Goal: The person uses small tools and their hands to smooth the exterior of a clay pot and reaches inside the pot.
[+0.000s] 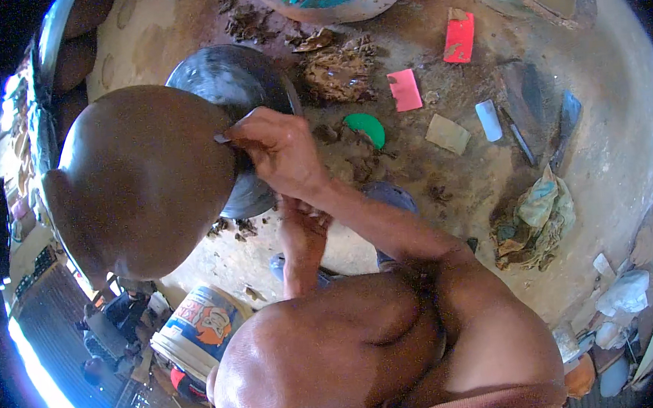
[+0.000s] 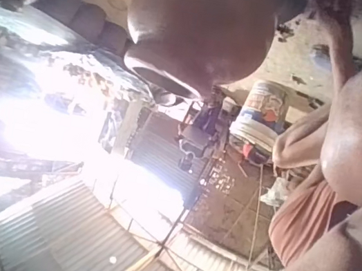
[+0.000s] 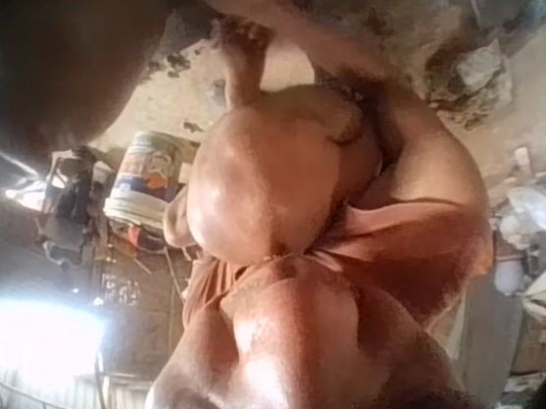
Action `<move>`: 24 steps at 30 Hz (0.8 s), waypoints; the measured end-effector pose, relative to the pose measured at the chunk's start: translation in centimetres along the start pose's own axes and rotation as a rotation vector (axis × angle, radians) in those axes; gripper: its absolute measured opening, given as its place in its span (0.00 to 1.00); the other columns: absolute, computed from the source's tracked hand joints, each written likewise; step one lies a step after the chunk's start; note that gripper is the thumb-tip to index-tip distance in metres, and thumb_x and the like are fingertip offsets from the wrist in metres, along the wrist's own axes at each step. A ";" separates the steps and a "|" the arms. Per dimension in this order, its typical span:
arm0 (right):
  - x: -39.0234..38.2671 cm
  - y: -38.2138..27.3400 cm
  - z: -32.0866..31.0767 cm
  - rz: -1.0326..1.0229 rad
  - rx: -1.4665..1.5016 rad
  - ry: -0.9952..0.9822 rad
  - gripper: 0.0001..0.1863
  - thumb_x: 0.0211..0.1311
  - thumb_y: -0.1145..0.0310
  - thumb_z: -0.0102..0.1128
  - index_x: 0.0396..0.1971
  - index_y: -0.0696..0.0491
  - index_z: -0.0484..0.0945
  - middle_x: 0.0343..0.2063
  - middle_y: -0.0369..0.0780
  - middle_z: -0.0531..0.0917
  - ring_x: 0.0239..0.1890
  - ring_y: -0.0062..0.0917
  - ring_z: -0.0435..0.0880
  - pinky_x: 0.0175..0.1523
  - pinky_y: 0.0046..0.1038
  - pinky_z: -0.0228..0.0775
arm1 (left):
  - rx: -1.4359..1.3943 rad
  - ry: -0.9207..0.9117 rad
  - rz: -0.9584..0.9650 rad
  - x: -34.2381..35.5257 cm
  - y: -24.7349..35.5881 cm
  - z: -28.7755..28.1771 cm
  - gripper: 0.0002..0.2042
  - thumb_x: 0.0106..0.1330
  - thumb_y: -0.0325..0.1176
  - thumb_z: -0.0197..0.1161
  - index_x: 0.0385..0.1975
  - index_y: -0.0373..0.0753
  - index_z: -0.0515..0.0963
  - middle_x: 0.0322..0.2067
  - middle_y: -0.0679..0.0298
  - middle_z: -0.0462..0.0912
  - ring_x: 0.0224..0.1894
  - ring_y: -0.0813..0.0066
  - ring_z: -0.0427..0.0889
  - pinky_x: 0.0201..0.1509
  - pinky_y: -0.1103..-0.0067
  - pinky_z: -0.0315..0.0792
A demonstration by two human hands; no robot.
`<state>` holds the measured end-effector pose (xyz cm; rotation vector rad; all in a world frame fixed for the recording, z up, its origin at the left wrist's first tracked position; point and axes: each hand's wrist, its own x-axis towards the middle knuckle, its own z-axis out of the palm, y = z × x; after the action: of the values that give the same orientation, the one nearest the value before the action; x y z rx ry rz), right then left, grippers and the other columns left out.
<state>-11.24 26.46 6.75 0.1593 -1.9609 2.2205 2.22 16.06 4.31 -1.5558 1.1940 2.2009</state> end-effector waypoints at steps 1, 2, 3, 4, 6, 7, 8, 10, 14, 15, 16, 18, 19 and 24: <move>0.3 0.2 -0.1 -0.005 0.015 0.019 0.25 0.44 0.95 0.50 0.41 0.60 0.85 0.34 0.43 0.85 0.35 0.27 0.87 0.39 0.25 0.80 | 0.114 -0.045 -0.117 -0.9 0.4 0.9 0.33 0.74 0.66 0.45 0.65 0.47 0.66 0.56 0.61 0.76 0.47 0.57 0.80 0.46 0.60 0.77; 0.6 0.2 -0.3 -0.009 0.023 0.035 0.25 0.43 0.95 0.50 0.41 0.60 0.85 0.34 0.43 0.85 0.36 0.28 0.87 0.40 0.26 0.80 | 0.079 0.011 -0.077 0.1 2.2 -0.1 0.36 0.71 0.68 0.49 0.67 0.45 0.64 0.54 0.61 0.79 0.57 0.56 0.76 0.62 0.58 0.71; 0.8 -0.1 -0.3 -0.004 0.007 0.041 0.24 0.44 0.94 0.50 0.41 0.60 0.85 0.34 0.43 0.85 0.36 0.28 0.87 0.40 0.26 0.81 | -0.043 -0.103 0.091 1.2 4.5 -1.2 0.36 0.70 0.67 0.51 0.66 0.44 0.65 0.55 0.60 0.78 0.57 0.55 0.76 0.62 0.58 0.71; 0.7 -0.2 0.0 0.005 -0.008 0.040 0.24 0.46 0.94 0.50 0.40 0.60 0.85 0.34 0.43 0.85 0.37 0.28 0.87 0.40 0.26 0.81 | 0.007 0.129 0.274 3.1 6.5 -2.7 0.34 0.71 0.63 0.52 0.65 0.41 0.66 0.55 0.58 0.77 0.57 0.54 0.77 0.62 0.56 0.72; 0.8 -0.6 0.0 -0.012 -0.014 0.042 0.22 0.48 0.94 0.50 0.40 0.60 0.85 0.35 0.43 0.85 0.37 0.28 0.87 0.40 0.27 0.81 | -0.037 0.114 0.267 6.3 11.3 -6.8 0.29 0.73 0.54 0.51 0.63 0.36 0.68 0.59 0.54 0.76 0.60 0.55 0.76 0.63 0.55 0.71; 1.0 -0.9 0.4 -0.036 0.003 0.042 0.22 0.49 0.94 0.50 0.40 0.60 0.85 0.36 0.43 0.85 0.37 0.28 0.87 0.40 0.26 0.81 | -0.005 0.146 0.383 6.6 12.6 -7.0 0.28 0.73 0.53 0.51 0.63 0.36 0.69 0.58 0.54 0.76 0.59 0.57 0.76 0.62 0.57 0.72; 1.1 -1.3 0.8 -0.061 0.021 0.041 0.21 0.51 0.94 0.50 0.40 0.60 0.85 0.36 0.43 0.85 0.37 0.27 0.87 0.40 0.26 0.81 | 0.012 0.240 0.492 6.6 11.9 -7.2 0.28 0.74 0.53 0.51 0.62 0.37 0.70 0.58 0.55 0.77 0.58 0.58 0.77 0.60 0.58 0.73; 0.7 -0.8 0.3 0.016 0.013 0.038 0.21 0.51 0.93 0.51 0.41 0.60 0.85 0.37 0.43 0.85 0.37 0.26 0.87 0.40 0.26 0.81 | -0.017 0.582 0.536 4.6 8.2 -0.7 0.27 0.74 0.53 0.52 0.62 0.37 0.71 0.58 0.55 0.78 0.56 0.62 0.78 0.57 0.62 0.75; 0.9 -0.5 0.2 0.020 0.011 0.033 0.20 0.53 0.93 0.51 0.41 0.60 0.85 0.38 0.44 0.85 0.36 0.24 0.87 0.39 0.24 0.80 | 0.015 0.103 0.032 -0.6 1.9 1.7 0.30 0.74 0.61 0.48 0.64 0.44 0.68 0.59 0.58 0.75 0.54 0.61 0.77 0.56 0.64 0.75; 0.7 -0.1 0.1 0.026 0.004 0.039 0.20 0.53 0.93 0.51 0.41 0.60 0.85 0.38 0.43 0.85 0.36 0.24 0.86 0.38 0.24 0.80 | 0.033 0.014 -0.072 -1.4 1.1 2.0 0.29 0.75 0.61 0.47 0.64 0.46 0.68 0.59 0.60 0.74 0.54 0.62 0.76 0.56 0.64 0.75; 0.8 0.4 -0.1 0.020 -0.004 0.054 0.20 0.54 0.93 0.51 0.41 0.60 0.85 0.38 0.43 0.85 0.35 0.23 0.86 0.37 0.24 0.80 | 0.059 -0.086 -0.170 -1.8 1.3 2.8 0.28 0.75 0.61 0.47 0.63 0.48 0.69 0.59 0.62 0.73 0.54 0.62 0.75 0.55 0.64 0.75; 1.4 0.2 0.3 0.023 0.004 0.064 0.19 0.55 0.93 0.51 0.41 0.60 0.85 0.38 0.42 0.85 0.33 0.23 0.85 0.35 0.23 0.79 | -0.028 0.092 0.082 0.1 4.4 1.3 0.28 0.75 0.60 0.47 0.61 0.45 0.71 0.56 0.60 0.76 0.53 0.62 0.78 0.56 0.64 0.76; 1.3 -0.2 0.6 0.036 0.022 0.057 0.19 0.56 0.92 0.51 0.41 0.60 0.85 0.38 0.42 0.86 0.32 0.22 0.85 0.34 0.23 0.78 | -0.075 0.187 0.207 1.4 6.4 -0.3 0.28 0.75 0.60 0.48 0.60 0.43 0.72 0.54 0.60 0.78 0.52 0.62 0.79 0.56 0.64 0.76; 1.3 -1.6 2.0 0.033 0.078 0.016 0.17 0.58 0.91 0.54 0.42 0.59 0.85 0.38 0.41 0.85 0.33 0.21 0.84 0.32 0.21 0.77 | 0.172 -0.142 0.556 7.2 11.7 -8.6 0.28 0.75 0.50 0.53 0.66 0.37 0.67 0.65 0.55 0.72 0.64 0.60 0.73 0.66 0.58 0.70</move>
<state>-12.27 24.70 8.81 0.1197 -1.8831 2.3125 -1.41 0.36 2.89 -1.0671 1.8857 2.3800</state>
